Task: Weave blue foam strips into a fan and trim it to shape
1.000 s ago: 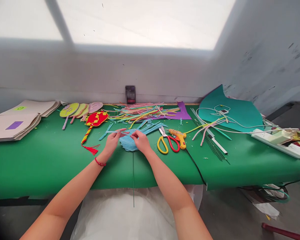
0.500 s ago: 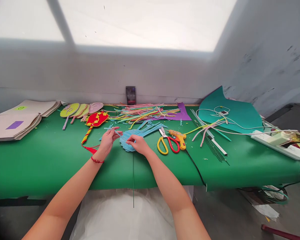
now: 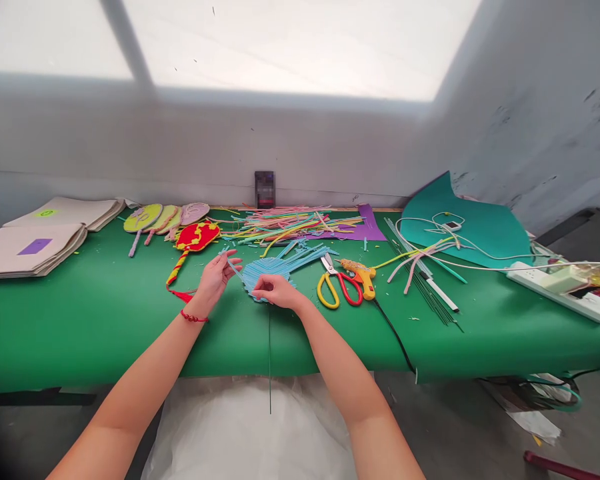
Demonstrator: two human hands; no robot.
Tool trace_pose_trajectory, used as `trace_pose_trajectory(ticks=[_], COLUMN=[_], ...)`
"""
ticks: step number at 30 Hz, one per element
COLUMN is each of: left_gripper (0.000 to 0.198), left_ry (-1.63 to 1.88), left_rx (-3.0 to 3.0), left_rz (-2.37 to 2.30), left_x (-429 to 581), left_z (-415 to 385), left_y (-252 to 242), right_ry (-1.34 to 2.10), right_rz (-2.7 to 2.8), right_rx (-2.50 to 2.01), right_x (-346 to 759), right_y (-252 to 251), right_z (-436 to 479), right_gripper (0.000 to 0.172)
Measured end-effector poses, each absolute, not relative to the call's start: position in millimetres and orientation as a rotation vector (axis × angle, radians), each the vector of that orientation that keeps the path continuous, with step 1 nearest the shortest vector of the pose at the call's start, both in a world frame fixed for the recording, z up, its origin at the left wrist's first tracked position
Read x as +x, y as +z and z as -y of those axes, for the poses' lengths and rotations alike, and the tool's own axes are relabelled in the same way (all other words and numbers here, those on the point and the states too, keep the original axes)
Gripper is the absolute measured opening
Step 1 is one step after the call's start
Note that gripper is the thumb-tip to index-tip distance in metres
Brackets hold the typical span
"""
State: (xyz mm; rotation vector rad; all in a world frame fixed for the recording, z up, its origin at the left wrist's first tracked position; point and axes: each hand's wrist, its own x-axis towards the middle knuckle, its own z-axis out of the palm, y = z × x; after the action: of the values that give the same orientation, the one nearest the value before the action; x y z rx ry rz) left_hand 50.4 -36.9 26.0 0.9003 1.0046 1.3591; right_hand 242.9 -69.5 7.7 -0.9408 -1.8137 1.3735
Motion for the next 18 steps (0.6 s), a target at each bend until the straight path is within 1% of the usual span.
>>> trace_pose_trajectory(ticks=[6, 12, 18], left_gripper=[0.027, 0.031, 0.029], left_ry=[1.339, 1.315, 1.350], left_rx=[0.890, 0.941, 0.882], left_rz=[-0.980, -0.963, -0.966], left_x=[51.3, 50.2, 45.6], left_z=[37.9, 40.8, 39.0], left_y=[27.2, 30.8, 34.4], right_ry=[1.366, 1.345, 1.181], right_rz=[1.854, 1.857, 1.708], right_rx=[-0.920, -0.966, -1.064], right_x=[244.0, 243.7, 244.7], right_y=[9.2, 10.4, 3.3], right_z=[69.4, 69.6, 63.1], right_gripper=[0.037, 0.037, 0.035])
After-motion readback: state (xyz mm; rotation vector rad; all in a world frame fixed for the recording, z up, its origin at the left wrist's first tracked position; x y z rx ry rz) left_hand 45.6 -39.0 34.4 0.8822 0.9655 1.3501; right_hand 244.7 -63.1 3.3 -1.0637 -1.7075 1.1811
